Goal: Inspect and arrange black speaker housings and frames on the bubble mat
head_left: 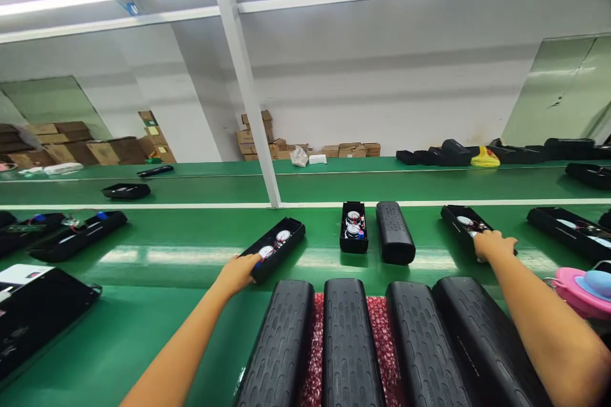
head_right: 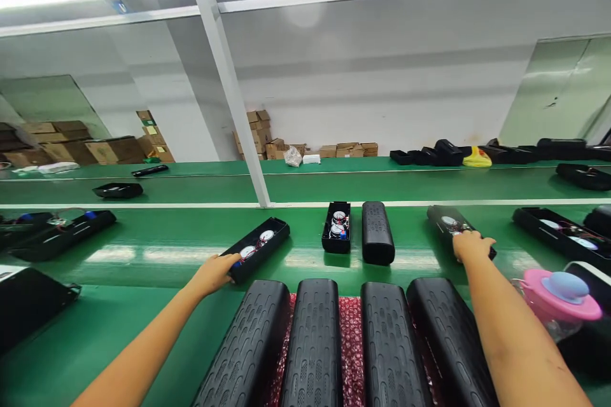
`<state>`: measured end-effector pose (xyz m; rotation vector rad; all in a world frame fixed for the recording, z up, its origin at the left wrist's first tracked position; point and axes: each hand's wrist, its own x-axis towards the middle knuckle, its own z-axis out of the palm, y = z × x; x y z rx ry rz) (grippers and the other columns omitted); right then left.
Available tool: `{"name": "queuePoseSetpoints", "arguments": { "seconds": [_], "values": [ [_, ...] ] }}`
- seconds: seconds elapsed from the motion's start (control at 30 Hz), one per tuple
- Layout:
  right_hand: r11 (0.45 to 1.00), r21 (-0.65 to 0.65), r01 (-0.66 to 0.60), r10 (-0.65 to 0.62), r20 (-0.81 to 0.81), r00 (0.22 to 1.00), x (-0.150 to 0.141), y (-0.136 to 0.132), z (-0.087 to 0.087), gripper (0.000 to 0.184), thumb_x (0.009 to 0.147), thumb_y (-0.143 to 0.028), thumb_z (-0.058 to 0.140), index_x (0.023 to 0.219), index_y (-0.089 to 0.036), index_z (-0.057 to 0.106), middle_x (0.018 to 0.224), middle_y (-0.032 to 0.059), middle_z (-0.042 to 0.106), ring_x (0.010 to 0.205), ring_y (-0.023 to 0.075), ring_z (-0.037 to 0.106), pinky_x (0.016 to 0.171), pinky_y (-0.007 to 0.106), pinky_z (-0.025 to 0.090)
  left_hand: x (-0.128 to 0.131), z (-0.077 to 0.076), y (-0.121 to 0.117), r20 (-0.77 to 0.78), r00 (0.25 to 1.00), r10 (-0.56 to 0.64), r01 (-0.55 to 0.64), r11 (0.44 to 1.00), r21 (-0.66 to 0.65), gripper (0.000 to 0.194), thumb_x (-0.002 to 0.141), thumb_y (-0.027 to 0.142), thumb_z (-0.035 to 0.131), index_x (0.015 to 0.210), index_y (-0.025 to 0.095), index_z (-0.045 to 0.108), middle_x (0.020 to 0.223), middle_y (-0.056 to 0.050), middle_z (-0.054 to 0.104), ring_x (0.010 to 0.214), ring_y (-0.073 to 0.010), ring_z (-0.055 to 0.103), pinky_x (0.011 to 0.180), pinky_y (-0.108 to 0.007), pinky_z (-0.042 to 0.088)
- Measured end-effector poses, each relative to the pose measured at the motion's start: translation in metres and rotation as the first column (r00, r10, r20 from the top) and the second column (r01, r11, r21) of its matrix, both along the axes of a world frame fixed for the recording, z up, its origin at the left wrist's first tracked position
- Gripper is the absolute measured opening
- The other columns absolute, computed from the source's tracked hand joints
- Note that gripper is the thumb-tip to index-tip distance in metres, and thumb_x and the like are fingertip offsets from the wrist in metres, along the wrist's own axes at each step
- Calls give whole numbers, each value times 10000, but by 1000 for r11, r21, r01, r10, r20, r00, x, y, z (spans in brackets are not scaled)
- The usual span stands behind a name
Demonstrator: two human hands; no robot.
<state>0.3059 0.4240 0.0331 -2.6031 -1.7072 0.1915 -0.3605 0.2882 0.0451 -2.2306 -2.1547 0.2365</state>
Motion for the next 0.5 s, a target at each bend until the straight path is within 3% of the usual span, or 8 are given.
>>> {"name": "queuePoseSetpoints", "arguments": {
  "seconds": [0.13,0.23,0.33,0.43,0.5],
  "values": [
    [993,71,-99,94,68,993,7,-8,-11,161,906,-242,672,1065,-249,686,1293,91,640,1348,279,492,1118,523,390,4,-9,-4,20,998,67,-68,996,54,494,825,106,636,1299,217,557,1278,-90,659,1195,-274,609,959,-405,470],
    [987,139,-82,74,58,996,1,-3,-4,124,870,-257,676,985,-273,722,1114,206,696,1203,340,624,1001,505,490,13,-16,2,38,992,124,-127,987,99,415,916,281,632,1311,187,551,1270,-97,634,1182,-269,596,1005,-495,466],
    [972,236,-20,26,-23,999,-9,3,17,119,872,-351,648,939,-291,726,1037,260,687,1083,389,678,844,481,547,20,-17,14,47,983,176,-181,974,135,403,937,364,616,1288,174,565,1265,-102,614,1142,-260,607,989,-514,494],
    [948,305,92,-56,-125,991,-19,8,47,222,896,-419,652,1033,-247,686,1047,162,691,1040,301,695,846,423,566,23,-12,19,53,978,202,-208,966,155,391,934,358,623,1273,170,572,1257,-102,613,1117,-252,618,959,-494,520],
    [921,380,85,-14,-188,982,-25,10,69,223,920,-399,650,1081,-245,662,1089,98,678,1031,221,671,849,358,560,23,-4,14,65,977,203,-211,963,167,379,933,356,623,1259,167,579,1246,-99,617,1105,-247,622,953,-489,523]
  ]
}}
